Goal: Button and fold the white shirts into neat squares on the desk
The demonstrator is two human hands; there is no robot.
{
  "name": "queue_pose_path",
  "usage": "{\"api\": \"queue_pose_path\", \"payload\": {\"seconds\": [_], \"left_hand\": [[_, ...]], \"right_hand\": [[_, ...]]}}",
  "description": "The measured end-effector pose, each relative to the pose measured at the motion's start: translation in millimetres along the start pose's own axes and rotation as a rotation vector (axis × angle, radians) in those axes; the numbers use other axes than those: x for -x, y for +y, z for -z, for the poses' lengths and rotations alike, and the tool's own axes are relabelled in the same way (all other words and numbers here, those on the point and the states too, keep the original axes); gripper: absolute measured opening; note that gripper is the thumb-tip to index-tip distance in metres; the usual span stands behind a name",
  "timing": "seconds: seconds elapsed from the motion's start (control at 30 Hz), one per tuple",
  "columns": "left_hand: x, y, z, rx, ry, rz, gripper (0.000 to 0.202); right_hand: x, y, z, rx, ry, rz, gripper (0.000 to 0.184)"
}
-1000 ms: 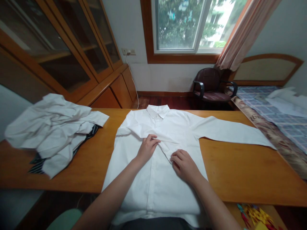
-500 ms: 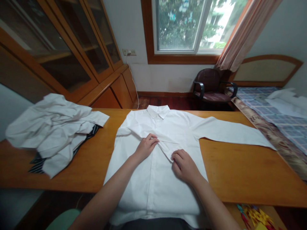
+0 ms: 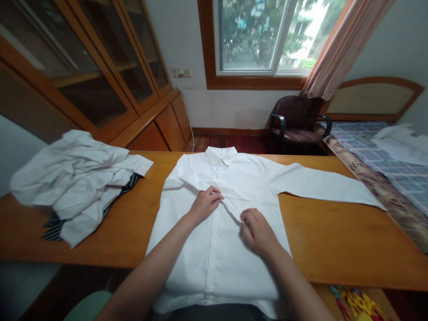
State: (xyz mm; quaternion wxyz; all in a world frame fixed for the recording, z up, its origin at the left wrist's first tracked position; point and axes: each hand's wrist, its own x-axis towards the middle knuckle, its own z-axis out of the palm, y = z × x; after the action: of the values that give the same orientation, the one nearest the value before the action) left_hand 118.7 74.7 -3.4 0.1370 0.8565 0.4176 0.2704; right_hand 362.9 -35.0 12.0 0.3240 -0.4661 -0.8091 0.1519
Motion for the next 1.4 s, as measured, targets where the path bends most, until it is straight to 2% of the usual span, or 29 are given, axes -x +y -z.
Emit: {"api": "queue_pose_path", "payload": {"seconds": [0.27,0.5,0.67,0.87,1.0,1.1,1.2,1.4], "left_hand": [[1,-2,0.3,0.006,0.004,0.008,0.017],[2,-1,1.2,-0.01,0.07,0.008,0.017],[5,-3,3.9,-0.055,0.106,0.037,0.019],[10,4,12.3,-0.076,0.058,-0.022,0.032],[13,25,22.5,-0.044,-0.09,-0.211,0.04],[12,40,26.4,-0.067,-0.187,-0.349,0.032],[9,44,22.8,-0.064,-0.235,-0.391,0.022],[2,36,9.3,-0.056,-0.259,-0.397,0.019]], "right_hand": [[-1,-7,4,0.103,-0.106,0.046,0.019],[0,-4,8,0.111,-0.085,0.042,0.007],[0,3,5,0.108,-0.055,0.016,0.019],[-2,8,4,0.13,-0.051,0.055,0.018],[-3,11,3,0.123,-0.043,0.059,0.018],[-3,15,3,0.096,-0.031,0.047,0.019],[-3,19,5,0.055,-0.044,0.03,0.019],[-3,29,11,0.057,-0.036,0.01,0.02]]}}
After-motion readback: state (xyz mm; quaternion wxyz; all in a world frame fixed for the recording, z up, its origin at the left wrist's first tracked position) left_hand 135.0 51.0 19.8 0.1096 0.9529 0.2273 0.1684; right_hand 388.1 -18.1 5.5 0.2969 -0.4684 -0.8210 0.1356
